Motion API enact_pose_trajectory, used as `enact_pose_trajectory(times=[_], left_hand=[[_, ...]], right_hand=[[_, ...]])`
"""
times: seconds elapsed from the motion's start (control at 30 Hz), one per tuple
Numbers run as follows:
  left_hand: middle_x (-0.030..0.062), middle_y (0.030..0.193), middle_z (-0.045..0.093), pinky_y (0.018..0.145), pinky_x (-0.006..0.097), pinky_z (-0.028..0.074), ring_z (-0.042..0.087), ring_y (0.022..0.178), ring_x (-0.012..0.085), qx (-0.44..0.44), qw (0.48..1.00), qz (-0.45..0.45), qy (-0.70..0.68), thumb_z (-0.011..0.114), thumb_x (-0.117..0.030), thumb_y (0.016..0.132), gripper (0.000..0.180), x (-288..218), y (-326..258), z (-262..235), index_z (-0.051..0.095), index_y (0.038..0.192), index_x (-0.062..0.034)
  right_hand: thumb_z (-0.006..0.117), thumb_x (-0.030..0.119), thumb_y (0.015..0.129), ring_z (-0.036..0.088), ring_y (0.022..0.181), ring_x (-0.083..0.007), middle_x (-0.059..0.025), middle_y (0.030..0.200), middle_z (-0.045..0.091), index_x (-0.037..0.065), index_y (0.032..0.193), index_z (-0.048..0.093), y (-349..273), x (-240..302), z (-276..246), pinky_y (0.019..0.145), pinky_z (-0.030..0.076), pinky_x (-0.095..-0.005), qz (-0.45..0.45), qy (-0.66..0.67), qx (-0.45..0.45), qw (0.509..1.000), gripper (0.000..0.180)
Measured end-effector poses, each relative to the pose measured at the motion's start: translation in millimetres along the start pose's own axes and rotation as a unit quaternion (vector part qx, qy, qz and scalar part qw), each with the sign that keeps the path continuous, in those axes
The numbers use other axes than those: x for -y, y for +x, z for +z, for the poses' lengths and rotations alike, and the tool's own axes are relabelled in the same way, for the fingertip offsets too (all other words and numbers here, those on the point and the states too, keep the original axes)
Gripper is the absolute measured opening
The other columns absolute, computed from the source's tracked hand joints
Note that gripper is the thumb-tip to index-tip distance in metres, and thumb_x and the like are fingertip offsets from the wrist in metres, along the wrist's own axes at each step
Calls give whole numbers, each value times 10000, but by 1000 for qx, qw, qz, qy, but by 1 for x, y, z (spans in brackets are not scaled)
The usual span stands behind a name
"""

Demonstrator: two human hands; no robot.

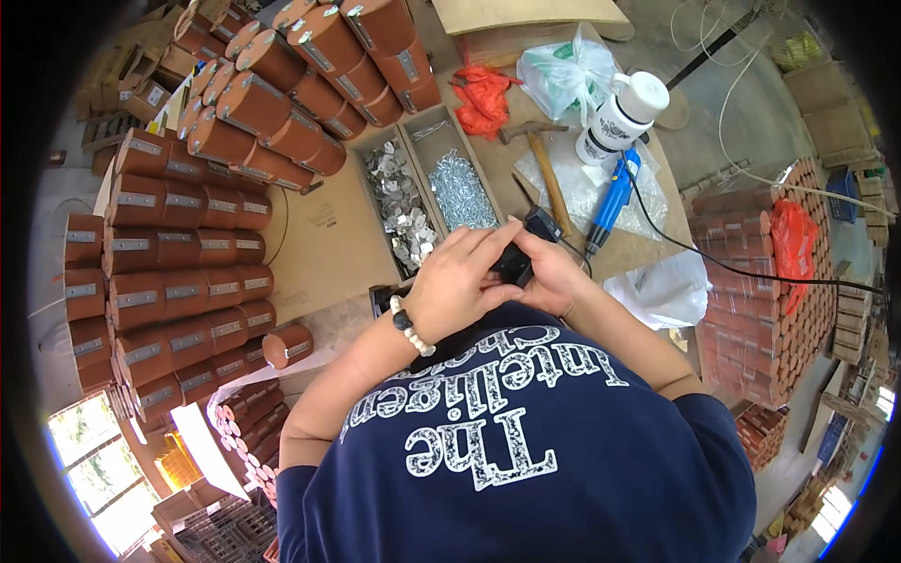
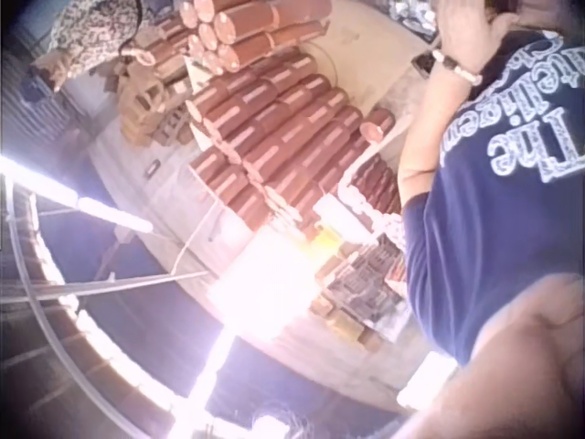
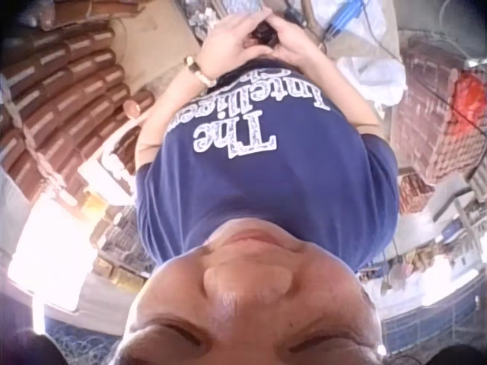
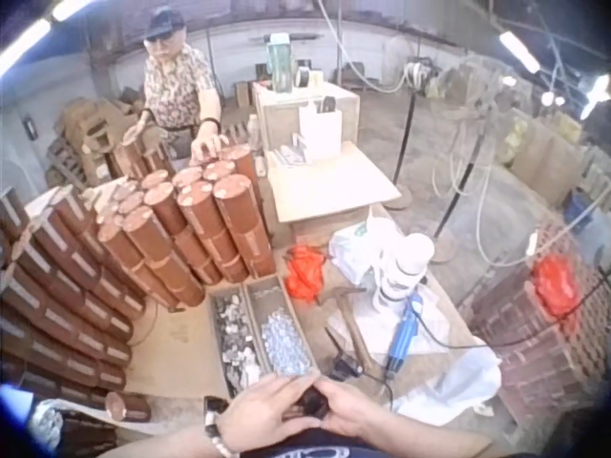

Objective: Assembling black plastic components and strapping a device to the wrist in a factory setting.

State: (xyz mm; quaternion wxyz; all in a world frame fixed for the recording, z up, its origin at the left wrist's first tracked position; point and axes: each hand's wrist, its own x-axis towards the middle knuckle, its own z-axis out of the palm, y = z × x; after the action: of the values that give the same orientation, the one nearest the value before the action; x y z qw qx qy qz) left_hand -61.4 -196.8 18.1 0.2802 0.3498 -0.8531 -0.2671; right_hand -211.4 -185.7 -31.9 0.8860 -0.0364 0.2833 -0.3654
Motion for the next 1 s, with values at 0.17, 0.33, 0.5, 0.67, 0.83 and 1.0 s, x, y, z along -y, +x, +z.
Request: enact_pose_trajectory(times=[0.17, 0.33, 0.5, 0.67, 0.83, 1.0], left_hand=[[106, 737, 548, 626, 286, 446, 536, 692, 215, 21, 986, -113, -122, 669, -125, 628, 459, 10, -5, -5, 515, 1051, -40], [121, 853, 577, 648, 248, 453, 565, 690, 151, 30, 954, -215, -207, 610, -85, 708, 335, 11, -10, -9, 534, 1024, -5], [100, 999, 553, 712, 228, 436, 537, 819, 112, -38, 881, -253, -398, 531, -63, 780, 330, 24, -20, 2, 475, 1098, 7], [98, 1029, 537, 756, 226, 437, 521, 889, 117, -83, 796, -289, -525, 465, -22, 816, 310, 28, -19, 6, 443, 1124, 14], [102, 994, 552, 738, 214, 447, 532, 863, 111, -97, 770, -325, -539, 473, -20, 814, 292, 28, -16, 4, 460, 1104, 14], [102, 1027, 523, 734, 215, 448, 523, 886, 118, -101, 705, -321, -625, 496, -46, 810, 324, 28, -13, 4, 437, 1121, 22]], right_hand=[[349, 341, 877, 565, 773, -247, -140, 891, 534, 31, 1028, 435, 1, 9, 17, 650, 486, -344, -10, 12, -25, 1000, 355], [438, 164, 840, 512, 914, -263, -160, 1010, 462, 52, 1144, 341, -2, 11, 24, 756, 445, -386, -25, -17, 30, 999, 338], [434, 38, 830, 461, 1014, -243, -117, 1141, 400, 126, 1292, 197, -6, 11, 23, 879, 383, -380, -56, -79, 89, 991, 527], [420, 124, 860, 507, 975, -251, -120, 1115, 429, 120, 1281, 202, -6, 11, 33, 814, 435, -360, -73, -189, 69, 977, 474], [429, 164, 861, 534, 946, -259, -125, 1081, 459, 121, 1265, 232, -3, 15, 30, 770, 462, -348, -71, -231, 76, 967, 452], [447, 162, 856, 547, 889, -207, -124, 1039, 478, 126, 1263, 238, -4, 16, 30, 760, 457, -320, -114, -254, 71, 958, 458]])
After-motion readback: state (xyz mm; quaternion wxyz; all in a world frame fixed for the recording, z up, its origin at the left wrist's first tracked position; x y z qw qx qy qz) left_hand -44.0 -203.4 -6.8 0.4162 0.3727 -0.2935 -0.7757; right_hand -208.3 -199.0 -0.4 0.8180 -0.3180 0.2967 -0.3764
